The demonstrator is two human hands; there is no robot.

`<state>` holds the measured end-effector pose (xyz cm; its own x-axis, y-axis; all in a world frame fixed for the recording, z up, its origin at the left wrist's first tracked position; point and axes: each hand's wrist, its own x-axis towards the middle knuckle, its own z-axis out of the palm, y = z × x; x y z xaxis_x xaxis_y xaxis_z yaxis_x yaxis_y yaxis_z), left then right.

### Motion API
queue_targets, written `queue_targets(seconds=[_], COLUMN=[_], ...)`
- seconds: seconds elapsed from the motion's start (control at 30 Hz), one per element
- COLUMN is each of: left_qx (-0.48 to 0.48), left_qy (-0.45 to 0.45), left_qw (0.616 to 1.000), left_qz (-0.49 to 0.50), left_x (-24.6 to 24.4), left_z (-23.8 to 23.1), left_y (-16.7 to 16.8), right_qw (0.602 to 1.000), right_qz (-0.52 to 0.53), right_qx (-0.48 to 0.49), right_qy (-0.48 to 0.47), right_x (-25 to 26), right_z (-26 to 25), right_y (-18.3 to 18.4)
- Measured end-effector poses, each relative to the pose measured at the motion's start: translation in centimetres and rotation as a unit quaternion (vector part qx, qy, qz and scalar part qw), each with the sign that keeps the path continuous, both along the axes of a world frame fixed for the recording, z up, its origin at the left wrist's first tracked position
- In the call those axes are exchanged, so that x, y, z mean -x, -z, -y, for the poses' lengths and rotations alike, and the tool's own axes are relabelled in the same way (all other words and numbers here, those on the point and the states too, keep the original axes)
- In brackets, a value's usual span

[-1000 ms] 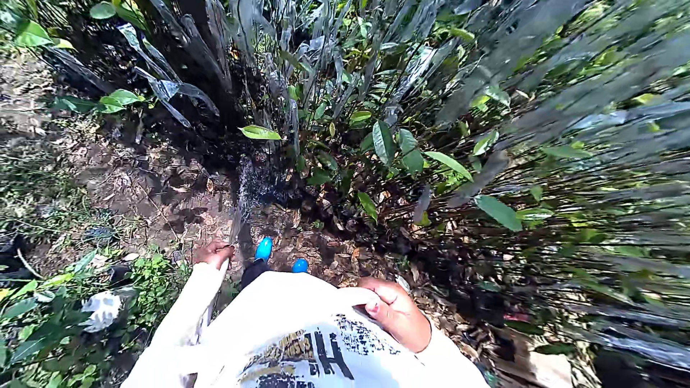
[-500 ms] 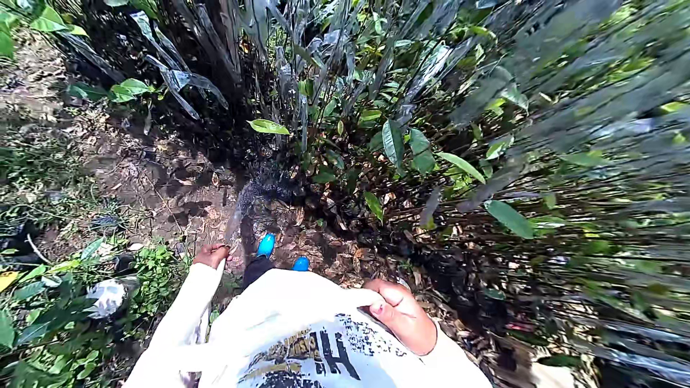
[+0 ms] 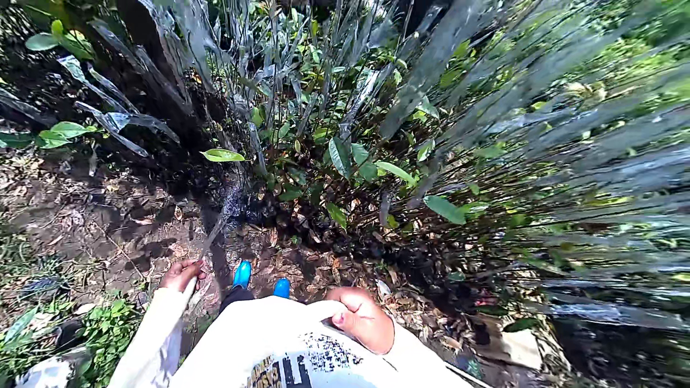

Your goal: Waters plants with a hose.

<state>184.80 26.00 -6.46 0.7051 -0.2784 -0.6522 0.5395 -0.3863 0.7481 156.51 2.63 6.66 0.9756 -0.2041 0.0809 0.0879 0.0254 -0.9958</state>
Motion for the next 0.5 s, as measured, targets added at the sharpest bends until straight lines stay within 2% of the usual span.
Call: queue_targets(seconds=[0.13, 0.23, 0.37, 0.5], left_qx=[-0.019, -0.075, -0.124, -0.089], left_qy=[0.100, 0.158, 0.168, 0.193], left_qw=[0.995, 0.984, 0.974, 0.970], left_qz=[-0.001, 0.036, 0.086, 0.114], left_x=[-1.7, -2.8, -3.0, -2.3], left_z=[-0.2, 0.6, 3.0, 5.3], left_y=[-1.6, -1.5, -1.6, -1.7], right_qw=[1.000, 0.999, 0.999, 0.998], right_qz=[-0.011, -0.011, 0.021, 0.046], right_qx=[-0.017, -0.022, -0.009, 0.001], right_qy=[0.020, 0.028, 0.034, 0.039], right_x=[0.3, 0.4, 0.8, 1.5], right_z=[0.0, 0.2, 0.5, 1.0], right_y=[-0.2, -0.5, -0.3, -0.4])
